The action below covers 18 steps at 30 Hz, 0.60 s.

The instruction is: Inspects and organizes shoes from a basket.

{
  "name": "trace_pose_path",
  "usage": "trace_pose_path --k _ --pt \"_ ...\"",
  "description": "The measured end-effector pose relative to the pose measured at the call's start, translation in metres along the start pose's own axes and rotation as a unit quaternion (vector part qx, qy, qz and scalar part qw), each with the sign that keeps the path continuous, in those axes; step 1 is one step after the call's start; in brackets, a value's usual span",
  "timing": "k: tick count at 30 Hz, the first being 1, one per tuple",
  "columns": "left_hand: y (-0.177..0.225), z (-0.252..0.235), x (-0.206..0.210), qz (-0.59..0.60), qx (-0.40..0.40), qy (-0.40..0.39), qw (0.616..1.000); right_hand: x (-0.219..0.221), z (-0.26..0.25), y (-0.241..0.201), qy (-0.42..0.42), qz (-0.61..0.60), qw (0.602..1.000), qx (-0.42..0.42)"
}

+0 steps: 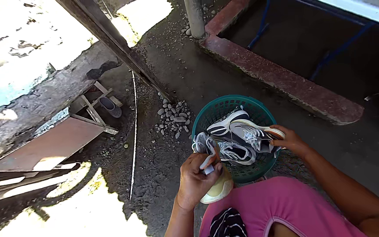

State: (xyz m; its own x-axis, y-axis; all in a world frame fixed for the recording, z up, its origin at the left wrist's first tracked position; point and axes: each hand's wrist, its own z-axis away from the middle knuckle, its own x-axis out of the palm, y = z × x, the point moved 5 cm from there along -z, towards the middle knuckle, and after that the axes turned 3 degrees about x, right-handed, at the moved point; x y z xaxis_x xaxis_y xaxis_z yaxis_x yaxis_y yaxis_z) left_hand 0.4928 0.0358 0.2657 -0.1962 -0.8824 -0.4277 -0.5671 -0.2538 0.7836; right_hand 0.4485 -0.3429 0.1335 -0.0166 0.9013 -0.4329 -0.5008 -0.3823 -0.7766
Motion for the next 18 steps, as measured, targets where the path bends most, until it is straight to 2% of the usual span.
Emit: trace_pose_path --k 3,8,13,18 --pt "-0.004 -0.007 0.008 0.023 -0.022 -0.018 0.999 -0.010 0.012 0.010 0.037 -0.136 0.990 -0.001" --pt "-0.009 -0.022 0.029 0.055 -0.073 -0.078 0.993 -0.010 0.028 0.020 0.069 -0.327 0.942 -0.026" --pt "-0.024 -0.029 0.054 0.004 -0.091 -0.146 0.985 -0.007 0.032 0.015 0.080 -0.357 0.929 -0.050" --pt "-0.040 -0.026 0.073 -0.032 -0.086 -0.177 0.980 0.006 0.030 0.022 0.080 -0.372 0.923 -0.061"
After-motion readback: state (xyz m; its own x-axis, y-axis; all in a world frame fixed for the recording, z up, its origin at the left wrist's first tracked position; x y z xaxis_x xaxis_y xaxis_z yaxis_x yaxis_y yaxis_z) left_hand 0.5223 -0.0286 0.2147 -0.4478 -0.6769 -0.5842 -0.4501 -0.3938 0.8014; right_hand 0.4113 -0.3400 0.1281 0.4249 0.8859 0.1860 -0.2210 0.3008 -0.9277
